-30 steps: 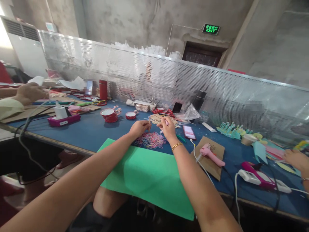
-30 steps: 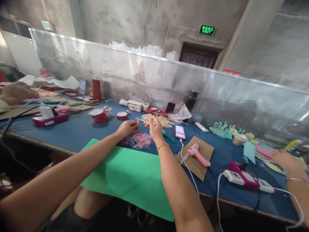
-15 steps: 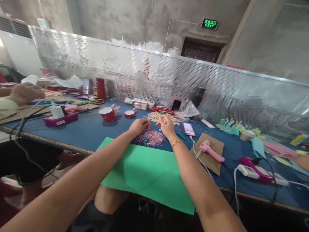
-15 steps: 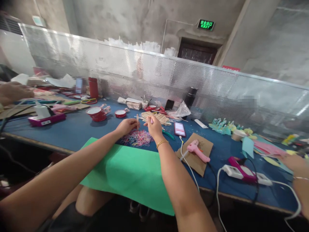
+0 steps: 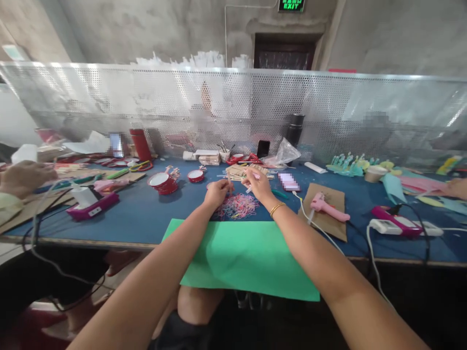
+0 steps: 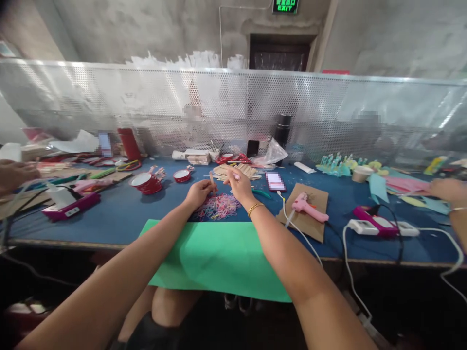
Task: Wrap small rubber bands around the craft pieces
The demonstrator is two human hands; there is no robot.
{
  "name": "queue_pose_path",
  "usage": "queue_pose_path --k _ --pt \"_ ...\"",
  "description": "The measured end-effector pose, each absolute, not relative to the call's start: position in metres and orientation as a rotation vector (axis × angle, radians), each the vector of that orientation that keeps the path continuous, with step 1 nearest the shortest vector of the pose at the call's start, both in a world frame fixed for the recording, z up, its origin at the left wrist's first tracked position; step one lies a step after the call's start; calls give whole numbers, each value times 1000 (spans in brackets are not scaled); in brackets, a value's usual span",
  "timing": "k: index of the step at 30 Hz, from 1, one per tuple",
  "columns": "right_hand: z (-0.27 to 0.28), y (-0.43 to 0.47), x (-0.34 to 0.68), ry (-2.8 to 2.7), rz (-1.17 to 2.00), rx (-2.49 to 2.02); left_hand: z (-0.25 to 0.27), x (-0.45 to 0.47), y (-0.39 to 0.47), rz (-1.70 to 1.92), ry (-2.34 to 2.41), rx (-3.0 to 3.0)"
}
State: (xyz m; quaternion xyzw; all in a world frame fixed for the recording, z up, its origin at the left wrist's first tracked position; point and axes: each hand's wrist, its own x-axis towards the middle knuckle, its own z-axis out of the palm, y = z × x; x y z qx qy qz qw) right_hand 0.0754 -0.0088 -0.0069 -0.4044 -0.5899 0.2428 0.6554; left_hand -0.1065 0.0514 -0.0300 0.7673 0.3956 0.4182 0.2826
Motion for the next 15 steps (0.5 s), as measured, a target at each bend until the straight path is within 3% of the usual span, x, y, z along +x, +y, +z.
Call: queue_pose_path --k 9,15 --pt "-15 -4 68 -1121 745 -841 -27 -90 36 1165 1029 1852" --pt "-12 -5 67 -1124 697 -872 -27 -90 36 1196 1020 1791"
